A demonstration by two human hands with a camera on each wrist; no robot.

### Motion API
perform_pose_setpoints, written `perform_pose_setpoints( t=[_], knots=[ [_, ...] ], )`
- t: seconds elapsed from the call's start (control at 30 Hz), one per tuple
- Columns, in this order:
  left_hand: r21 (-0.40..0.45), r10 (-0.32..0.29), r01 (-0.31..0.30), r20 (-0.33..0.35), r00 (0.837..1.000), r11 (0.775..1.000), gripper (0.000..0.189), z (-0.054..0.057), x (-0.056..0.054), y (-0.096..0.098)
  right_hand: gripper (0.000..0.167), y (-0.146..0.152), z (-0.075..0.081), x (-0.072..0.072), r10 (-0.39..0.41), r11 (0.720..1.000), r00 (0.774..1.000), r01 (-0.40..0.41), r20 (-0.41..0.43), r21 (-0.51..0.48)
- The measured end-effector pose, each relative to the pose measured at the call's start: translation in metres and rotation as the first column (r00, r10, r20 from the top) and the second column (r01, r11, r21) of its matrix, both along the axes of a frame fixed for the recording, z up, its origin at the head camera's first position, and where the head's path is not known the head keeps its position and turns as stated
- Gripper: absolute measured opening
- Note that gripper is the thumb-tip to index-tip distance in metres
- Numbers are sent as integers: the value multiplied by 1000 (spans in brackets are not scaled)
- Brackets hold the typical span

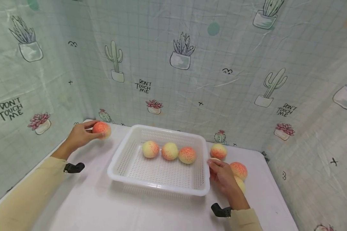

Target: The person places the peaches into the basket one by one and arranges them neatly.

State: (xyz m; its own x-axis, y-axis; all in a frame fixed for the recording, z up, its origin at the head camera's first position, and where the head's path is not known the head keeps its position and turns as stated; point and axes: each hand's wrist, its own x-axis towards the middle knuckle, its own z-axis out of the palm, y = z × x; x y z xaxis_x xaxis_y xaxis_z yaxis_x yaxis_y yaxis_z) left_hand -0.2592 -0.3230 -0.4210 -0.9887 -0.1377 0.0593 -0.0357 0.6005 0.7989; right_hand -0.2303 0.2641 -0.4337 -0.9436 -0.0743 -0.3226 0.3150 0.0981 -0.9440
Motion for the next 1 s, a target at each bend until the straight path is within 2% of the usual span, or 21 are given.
perform_pose_setpoints(
  t=[0.2, 0.5, 0.73, 1.0],
  knots=[
    [7, -48, 48, 0, 999, 999, 88, 14, 2, 6, 50, 1, 3, 0, -8, 1000, 1000, 8, 7, -20],
    [41, -134, 133, 12, 991, 990, 91, 30, 2, 20, 53, 1, 2, -2, -13, 999, 1000, 14, 16, -30],
    [34, -186, 186, -15, 982, 982, 88, 38, 7, 31, 55, 1, -1, 2, -16, 1000, 1000, 16, 3, -13],
    [10, -270, 271, -49, 962, 963, 83, 44, 11, 44, 61, -1, -3, 8, -14, 1000, 1000, 14, -7, 5]
  ],
)
